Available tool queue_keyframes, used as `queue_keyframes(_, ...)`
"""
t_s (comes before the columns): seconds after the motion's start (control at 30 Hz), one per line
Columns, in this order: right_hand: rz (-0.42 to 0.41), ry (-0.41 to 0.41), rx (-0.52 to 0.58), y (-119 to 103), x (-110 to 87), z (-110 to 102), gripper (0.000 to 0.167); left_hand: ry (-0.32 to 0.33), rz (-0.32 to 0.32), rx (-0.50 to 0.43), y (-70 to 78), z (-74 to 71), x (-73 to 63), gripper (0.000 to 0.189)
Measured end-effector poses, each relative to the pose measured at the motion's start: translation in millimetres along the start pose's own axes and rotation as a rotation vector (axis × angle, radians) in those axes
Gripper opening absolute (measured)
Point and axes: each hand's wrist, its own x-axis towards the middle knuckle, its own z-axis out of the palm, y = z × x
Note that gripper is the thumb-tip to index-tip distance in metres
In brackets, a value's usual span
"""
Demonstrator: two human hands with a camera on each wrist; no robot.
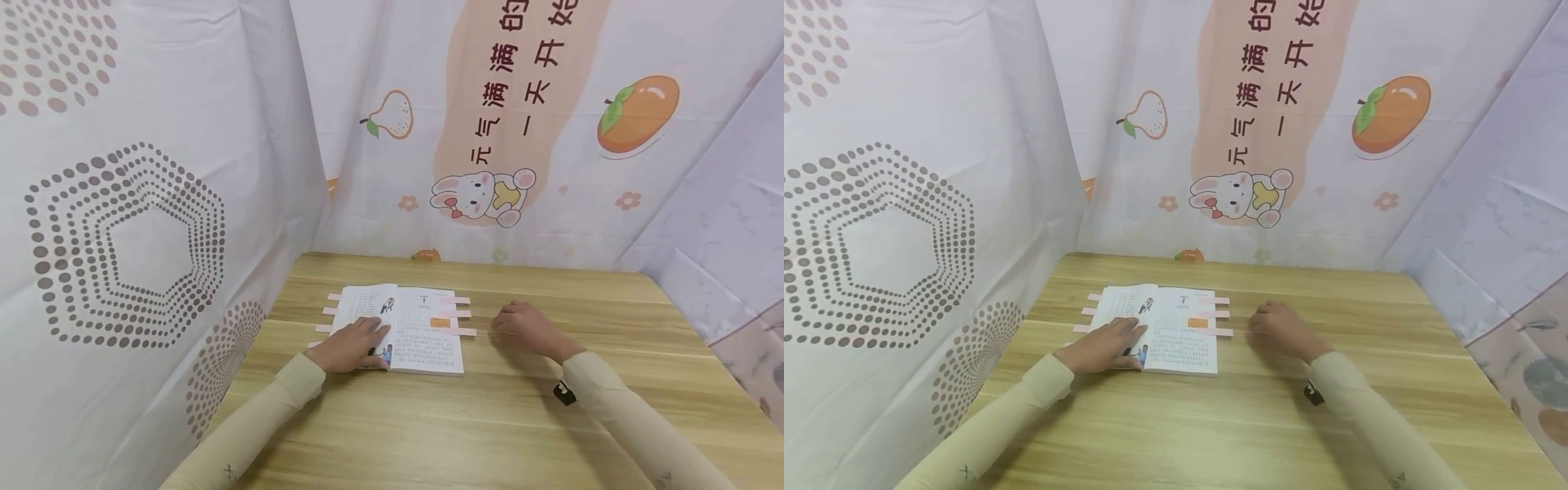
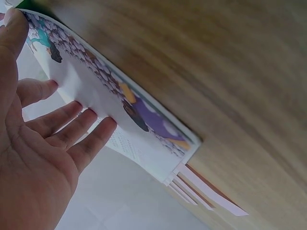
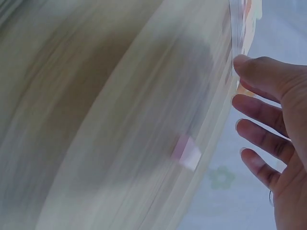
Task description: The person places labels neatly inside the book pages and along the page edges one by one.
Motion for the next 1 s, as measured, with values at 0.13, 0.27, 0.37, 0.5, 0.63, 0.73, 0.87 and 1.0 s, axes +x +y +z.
queue_keyframes(0.13,0.077,-0.019,0.002,6,-10.5,-3,0.022,0.013,0.008,0.012,-1.9,2.6,0.4,0.082)
queue_keyframes(0.27,0.118,-0.049,0.012,11,-20.1,-4,0.023,0.020,0.016,0.017,-3.1,4.3,0.2,0.082)
queue_keyframes(0.37,0.112,-0.053,0.011,15,-25.7,-4,0.026,0.025,0.022,0.026,-3.9,5.3,0.5,0.082)
queue_keyframes(0.5,0.070,-0.058,-0.008,20,-31.9,-5,0.030,0.027,0.027,0.032,-3.8,4.7,1.1,0.082)
queue_keyframes(0.63,0.036,-0.082,0.005,23,-36.6,-6,0.028,0.020,0.020,0.021,-2.7,2.6,0.5,0.082)
queue_keyframes(0.73,0.014,-0.082,0.026,25,-38.0,-6,0.027,0.017,0.018,0.021,-2.5,1.6,0.0,0.082)
queue_keyframes(0.87,0.006,-0.062,0.061,24,-39.2,-7,0.024,0.021,0.026,0.025,-3.2,1.7,-0.2,0.082)
queue_keyframes(1.0,0.038,-0.072,0.095,22,-39.8,-9,0.022,0.028,0.036,0.024,-3.4,2.1,0.0,0.081)
